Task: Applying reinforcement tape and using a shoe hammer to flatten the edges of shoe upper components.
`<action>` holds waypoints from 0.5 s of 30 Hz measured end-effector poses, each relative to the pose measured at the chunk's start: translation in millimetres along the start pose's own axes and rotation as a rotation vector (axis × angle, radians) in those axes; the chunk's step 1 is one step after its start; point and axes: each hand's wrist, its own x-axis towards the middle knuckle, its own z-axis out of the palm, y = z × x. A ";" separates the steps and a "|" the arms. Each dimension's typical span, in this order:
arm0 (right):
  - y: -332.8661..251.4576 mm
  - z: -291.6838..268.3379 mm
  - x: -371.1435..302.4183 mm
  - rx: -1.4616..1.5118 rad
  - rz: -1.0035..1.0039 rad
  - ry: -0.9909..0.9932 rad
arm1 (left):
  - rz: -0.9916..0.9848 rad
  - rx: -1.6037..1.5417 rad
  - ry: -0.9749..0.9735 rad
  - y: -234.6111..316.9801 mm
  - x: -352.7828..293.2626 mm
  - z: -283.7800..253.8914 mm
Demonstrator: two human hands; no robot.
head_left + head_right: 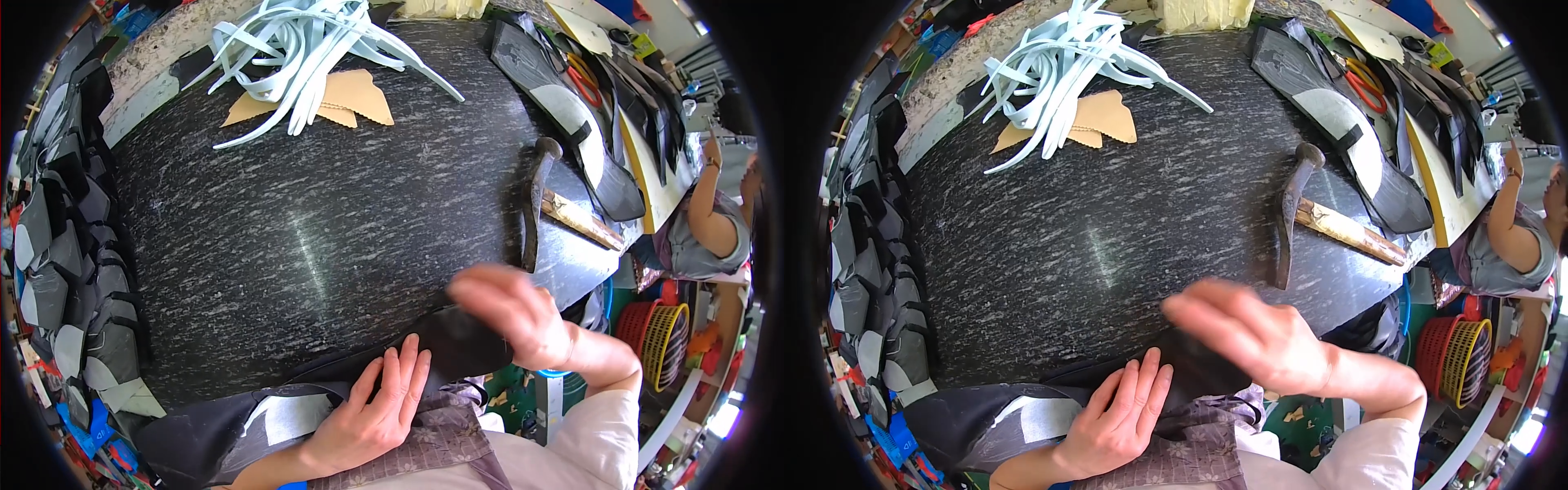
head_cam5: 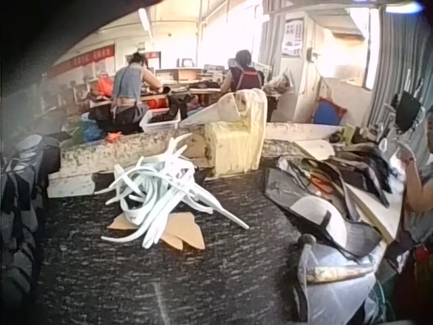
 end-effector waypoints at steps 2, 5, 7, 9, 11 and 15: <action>15.2 1.6 4.4 -0.158 -0.346 -0.186 | 0.001 -0.023 -0.010 -2.0 -1.0 -1.8; 19.0 2.5 2.1 -0.231 -0.453 -0.171 | 0.009 -0.032 -0.017 -4.1 0.8 -2.4; 22.2 2.0 2.3 -0.224 -0.460 -0.155 | 0.023 -0.022 -0.022 -4.1 0.7 -3.0; 22.5 -7.4 6.6 -0.303 -0.459 -0.222 | 0.022 0.003 -0.018 -3.0 1.4 -3.3; 22.5 -11.6 3.5 -0.378 -0.408 -0.138 | 0.015 0.019 -0.030 -1.7 1.5 -3.6; -1.0 -13.6 -10.1 -0.453 -0.489 0.083 | -0.004 0.028 -0.037 1.4 7.8 -9.1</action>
